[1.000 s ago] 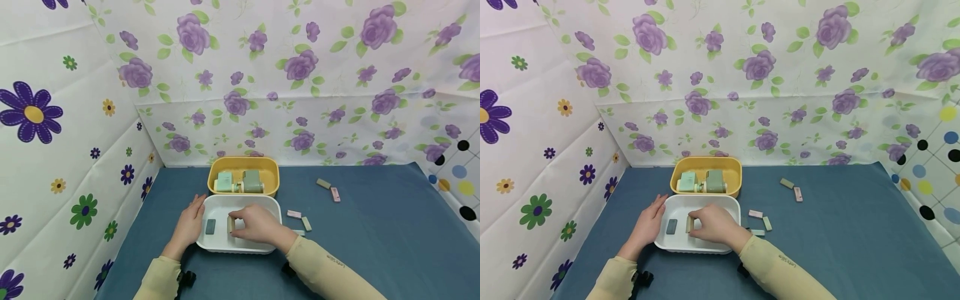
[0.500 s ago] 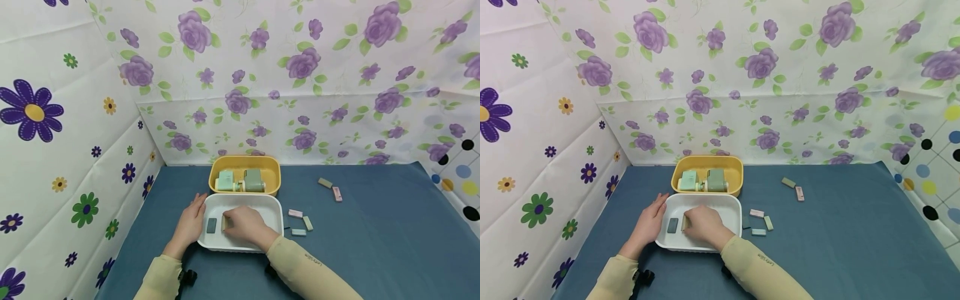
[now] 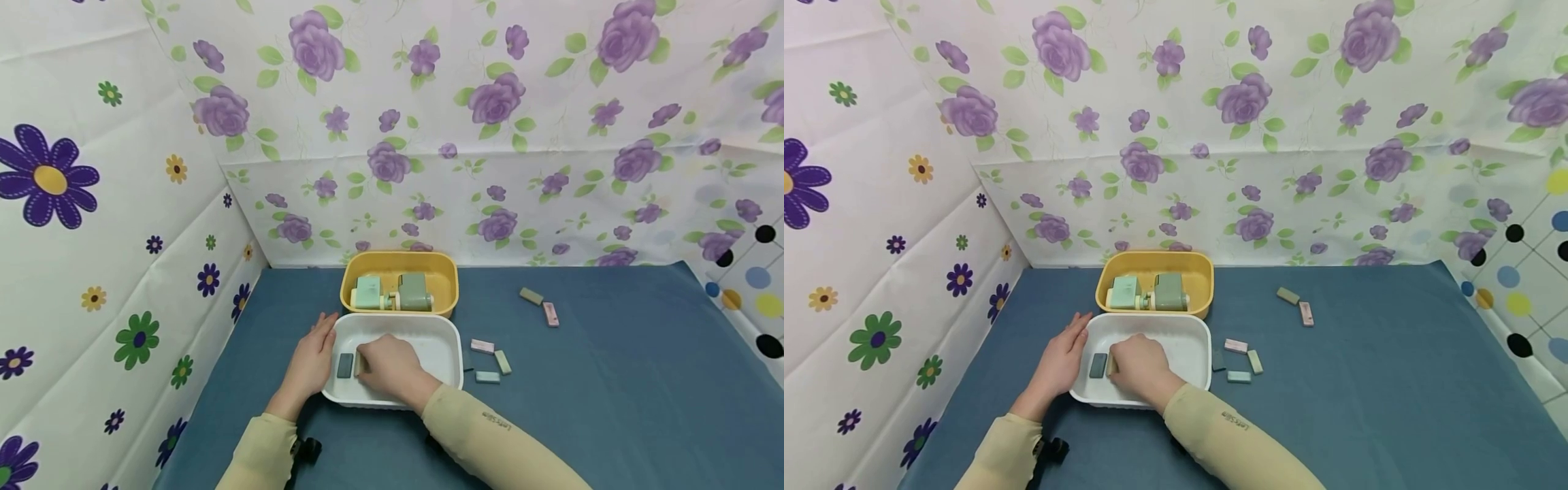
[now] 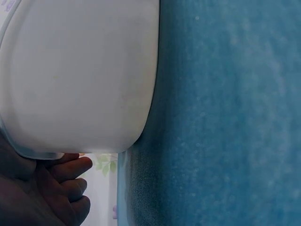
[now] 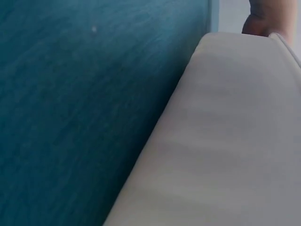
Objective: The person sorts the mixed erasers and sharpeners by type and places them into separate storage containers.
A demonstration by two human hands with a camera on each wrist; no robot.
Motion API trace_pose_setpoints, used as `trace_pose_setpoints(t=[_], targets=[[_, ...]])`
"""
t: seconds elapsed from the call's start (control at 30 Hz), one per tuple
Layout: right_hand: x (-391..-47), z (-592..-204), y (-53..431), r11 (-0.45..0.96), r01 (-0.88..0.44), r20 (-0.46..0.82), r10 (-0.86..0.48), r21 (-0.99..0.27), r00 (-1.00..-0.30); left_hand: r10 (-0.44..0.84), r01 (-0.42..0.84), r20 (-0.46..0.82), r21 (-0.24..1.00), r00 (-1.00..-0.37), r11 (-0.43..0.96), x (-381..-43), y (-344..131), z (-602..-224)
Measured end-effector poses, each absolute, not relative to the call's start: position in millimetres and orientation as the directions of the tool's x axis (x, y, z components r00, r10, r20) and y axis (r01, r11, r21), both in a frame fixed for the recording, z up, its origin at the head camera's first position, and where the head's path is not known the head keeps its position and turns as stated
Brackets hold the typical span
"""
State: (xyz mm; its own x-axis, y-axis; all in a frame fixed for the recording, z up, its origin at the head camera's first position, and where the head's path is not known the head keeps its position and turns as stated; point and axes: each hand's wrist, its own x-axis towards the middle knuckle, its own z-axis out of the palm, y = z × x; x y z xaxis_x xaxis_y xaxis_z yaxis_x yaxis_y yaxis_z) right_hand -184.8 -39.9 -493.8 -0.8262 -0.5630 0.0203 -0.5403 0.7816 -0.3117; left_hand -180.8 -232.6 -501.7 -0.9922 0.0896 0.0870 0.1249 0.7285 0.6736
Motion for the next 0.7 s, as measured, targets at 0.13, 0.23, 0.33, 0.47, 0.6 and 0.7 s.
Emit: trace_pose_setpoints(t=[0.13, 0.23, 0.33, 0.47, 0.6, 0.7], targets=[[-183.5, -494.3, -43.5, 0.794, -0.541, 0.03, -0.556, -0.277, -0.831, 0.09, 0.128, 0.091, 0.672, -0.992, 0.729, -180.7, -232.5, -502.3], [-182.5, -494.0, -45.0, 0.8, -0.543, 0.036, -0.553, -0.256, -0.832, 0.087, 0.128, 0.095, 0.675, -0.992, 0.727, -180.5, -231.8, -502.0], [-181.7, -493.2, -45.2, 0.802, -0.547, 0.04, -0.555, -0.24, -0.831, 0.084, 0.127, 0.096, 0.674, -0.992, 0.728, -180.1, -231.4, -501.9], [-181.1, -493.8, -45.6, 0.804, -0.543, 0.033, -0.553, -0.24, -0.833, 0.083, 0.125, 0.094, 0.676, -0.992, 0.726, -180.1, -231.4, -502.5], [-181.3, -495.5, -46.1, 0.806, -0.539, 0.037, -0.548, -0.244, -0.836, 0.08, 0.125, 0.097, 0.681, -0.992, 0.721, -180.5, -231.8, -503.3], [-181.2, -495.6, -46.2, 0.808, -0.537, 0.039, -0.545, -0.242, -0.837, 0.076, 0.122, 0.097, 0.684, -0.992, 0.72, -180.7, -232.0, -503.8]])
